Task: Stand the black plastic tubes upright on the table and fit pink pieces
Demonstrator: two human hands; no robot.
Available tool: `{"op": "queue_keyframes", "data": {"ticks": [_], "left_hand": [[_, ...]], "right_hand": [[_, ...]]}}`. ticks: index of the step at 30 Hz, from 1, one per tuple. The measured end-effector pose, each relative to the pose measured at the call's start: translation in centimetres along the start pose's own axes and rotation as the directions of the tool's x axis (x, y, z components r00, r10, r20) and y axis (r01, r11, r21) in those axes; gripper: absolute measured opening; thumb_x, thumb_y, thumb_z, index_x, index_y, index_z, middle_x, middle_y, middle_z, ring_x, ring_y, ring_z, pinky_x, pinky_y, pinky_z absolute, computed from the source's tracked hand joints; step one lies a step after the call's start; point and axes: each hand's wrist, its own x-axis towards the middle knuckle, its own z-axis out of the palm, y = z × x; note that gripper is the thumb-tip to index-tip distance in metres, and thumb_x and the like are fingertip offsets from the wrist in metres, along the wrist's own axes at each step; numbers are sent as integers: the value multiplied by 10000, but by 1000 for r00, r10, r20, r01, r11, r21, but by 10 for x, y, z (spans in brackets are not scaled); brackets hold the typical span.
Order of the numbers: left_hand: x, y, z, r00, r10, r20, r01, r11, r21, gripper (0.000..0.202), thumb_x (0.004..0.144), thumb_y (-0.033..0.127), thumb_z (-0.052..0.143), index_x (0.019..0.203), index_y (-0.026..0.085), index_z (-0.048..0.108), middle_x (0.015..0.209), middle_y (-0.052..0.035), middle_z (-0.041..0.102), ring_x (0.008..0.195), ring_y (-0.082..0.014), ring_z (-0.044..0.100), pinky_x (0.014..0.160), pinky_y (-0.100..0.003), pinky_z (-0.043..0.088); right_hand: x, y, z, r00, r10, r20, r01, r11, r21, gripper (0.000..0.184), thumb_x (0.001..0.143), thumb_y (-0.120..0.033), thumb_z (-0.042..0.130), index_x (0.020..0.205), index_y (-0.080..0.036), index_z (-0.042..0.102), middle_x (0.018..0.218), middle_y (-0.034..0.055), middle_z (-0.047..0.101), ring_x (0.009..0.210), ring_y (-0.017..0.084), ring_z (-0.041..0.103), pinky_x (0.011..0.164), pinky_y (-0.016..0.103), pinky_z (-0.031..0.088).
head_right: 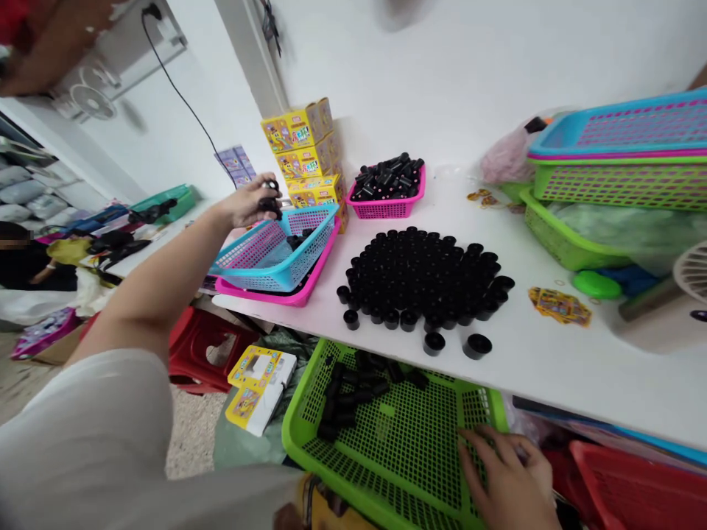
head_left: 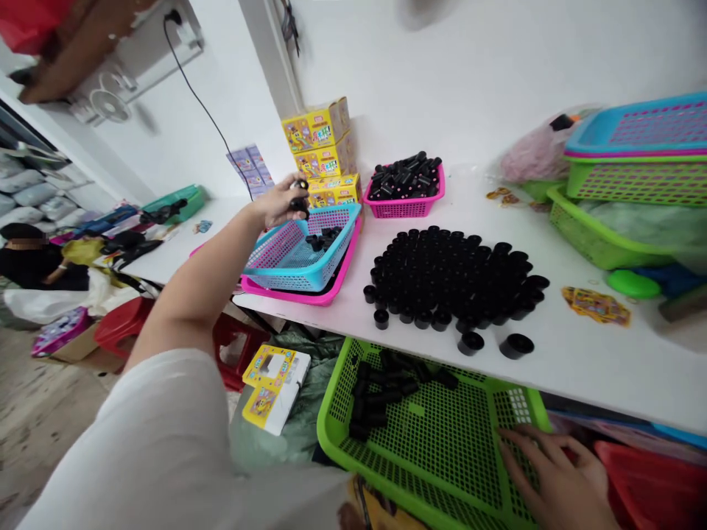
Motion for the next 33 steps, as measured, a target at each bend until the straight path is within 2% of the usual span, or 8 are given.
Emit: {"op": "queue_keyframes", "data": {"ticks": [4,8,13,16,20,24,29,33], "left_hand": [[-84,37,34,970,218,-106,-242,837,-490,479,853,276,706,1245,339,438,949,29,610,796,-104,640,578,-198,553],[-187,53,92,940,337,-47,-300,759,-578,314,883,286,663,1129,352,479,1028,49,541,820,-72,626,560,-144,519],[-264,17,181,932,323,-163,-352,709,-611,262,940,420,730,1109,391,532,1037,10,534,770,-121,649,478,-197,572],[-282,-4,216,970,149,-191,-238,720,-652,243,989,424,646,1175,427,490,1060,-9,555,827,-156,672,525,-246,603],[-296,-17,234,962,74,-263,-220,781,-584,259,1039,471,559,1275,464,450,1078,-27,579,890,-185,701,587,-295,623],[-305,-21,238,945,59,-322,-230,822,-522,299,1074,531,512,1352,489,411,1143,-36,563,937,-190,711,604,-293,622],[-310,-3,245,861,-1,-509,-311,791,-528,263,1083,568,500,1300,452,407,1148,-33,520,932,-169,684,564,-236,587],[-305,10,253,779,64,-624,-489,686,-539,239,1053,492,621,1180,368,461,1098,-12,477,913,-136,651,577,-191,569]], "right_hand": [[5,-44,-25,996,91,12,-87,978,-191,351,1001,-418,513,1008,-262,828,1189,163,785,1220,431,632,1009,698,480],[39,-97,-41,933,-117,341,113,993,33,332,1052,-352,518,1169,-224,801,1188,149,766,1164,342,673,1051,556,543],[66,-150,-8,547,-354,759,250,934,256,305,1024,-199,591,1288,-185,744,1199,119,754,1088,281,731,946,436,612],[62,-167,27,443,-355,823,380,906,186,388,994,-136,614,1376,-110,676,1249,172,712,1137,320,702,923,441,603],[56,-172,60,456,-336,824,420,898,134,352,968,-22,539,1282,-92,681,1269,199,697,1157,322,688,892,437,611],[55,-173,51,484,-326,812,356,921,158,294,951,-49,612,1229,-119,674,1246,163,739,1149,274,715,967,421,615],[49,-188,-7,857,-199,475,-113,827,550,353,953,-313,718,1271,-170,667,1154,82,783,998,206,769,927,376,657],[40,-205,-33,969,-151,195,-8,770,637,307,921,-292,754,1221,-227,737,1172,69,797,970,203,774,898,387,678]]}}
